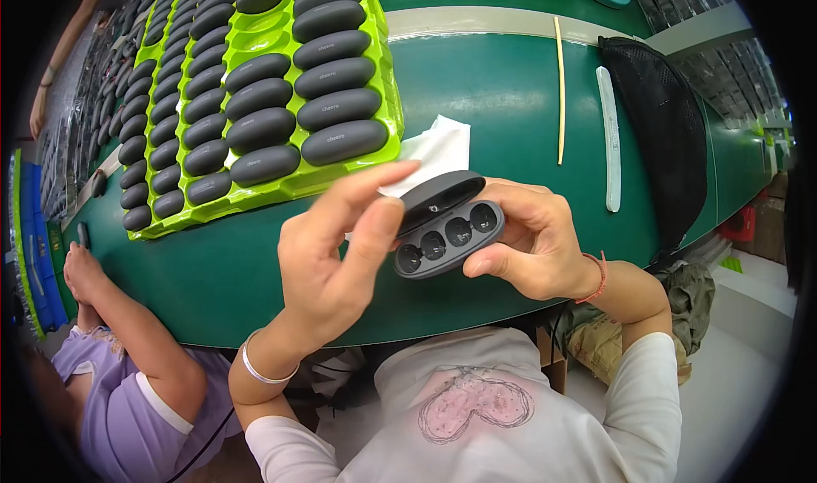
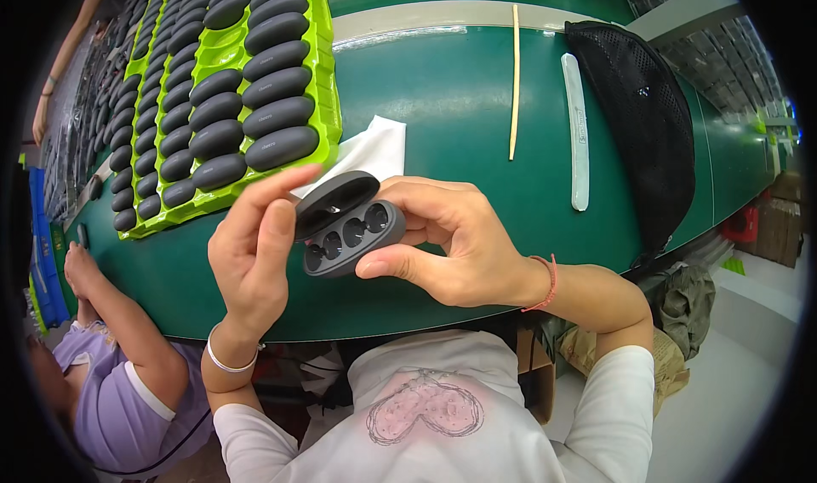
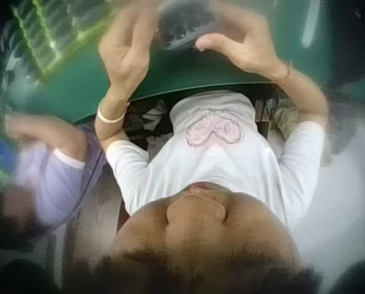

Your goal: The person assembles small grey electronic cases by inserting a battery pack into the base, closing the lid, and wiping the exterior with a white cloth. They repeat this process for multiple units, placing finished cases into a green tray.

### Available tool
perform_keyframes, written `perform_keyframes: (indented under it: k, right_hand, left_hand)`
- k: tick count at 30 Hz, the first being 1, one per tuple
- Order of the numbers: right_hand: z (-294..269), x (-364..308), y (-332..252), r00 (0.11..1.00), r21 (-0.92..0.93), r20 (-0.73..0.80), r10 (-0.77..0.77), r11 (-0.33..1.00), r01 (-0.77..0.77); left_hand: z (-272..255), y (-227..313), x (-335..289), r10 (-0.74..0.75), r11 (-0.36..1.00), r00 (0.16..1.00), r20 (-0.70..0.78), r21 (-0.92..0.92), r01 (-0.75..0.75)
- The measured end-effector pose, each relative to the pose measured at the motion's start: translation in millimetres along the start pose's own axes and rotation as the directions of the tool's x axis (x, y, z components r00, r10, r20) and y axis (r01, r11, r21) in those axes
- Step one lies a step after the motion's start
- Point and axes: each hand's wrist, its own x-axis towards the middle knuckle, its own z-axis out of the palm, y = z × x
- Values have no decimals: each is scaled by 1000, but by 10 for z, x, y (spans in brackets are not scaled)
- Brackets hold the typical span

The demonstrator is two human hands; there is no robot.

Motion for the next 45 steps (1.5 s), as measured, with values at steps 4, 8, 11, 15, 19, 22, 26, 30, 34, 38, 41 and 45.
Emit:
perform_keyframes:
  k: [4,8,11,15,19,22,26,30,34,38,41,45]
  right_hand:
    - [25,-14,25,996,179,-82,23,984,-8]
    - [45,32,-14,987,321,-134,93,946,-46]
    - [59,22,25,990,341,-114,88,939,-44]
    - [33,9,20,987,376,-74,141,921,-103]
    - [24,0,-6,973,438,-37,229,879,-190]
    - [89,-5,-49,969,437,-121,215,888,-142]
    - [82,-24,-73,982,290,-184,36,957,19]
    - [40,22,13,938,-2,-188,-293,955,298]
    - [10,-6,-40,958,-77,-197,-209,977,197]
    - [22,-19,20,965,12,-186,-184,982,190]
    - [53,-39,8,965,80,-217,-144,983,165]
    - [54,-39,32,939,-32,-238,-247,968,247]
  left_hand:
    - [143,16,-7,-16,947,981,-191,-317,-46]
    - [212,3,0,292,950,922,-253,-34,-311]
    - [313,35,-3,277,926,900,-336,-157,-344]
    - [273,22,26,425,902,847,-321,75,-424]
    - [217,44,1,429,902,866,-256,162,-399]
    - [244,30,-51,337,941,893,-298,112,-318]
    - [246,7,-74,316,948,888,-335,142,-284]
    - [213,22,-45,365,929,901,-233,151,-337]
    - [212,-6,-30,408,913,882,-236,123,-390]
    - [189,46,-37,467,875,862,-198,241,-419]
    - [196,29,5,513,851,833,-205,249,-463]
    - [258,62,26,527,849,819,-229,186,-494]
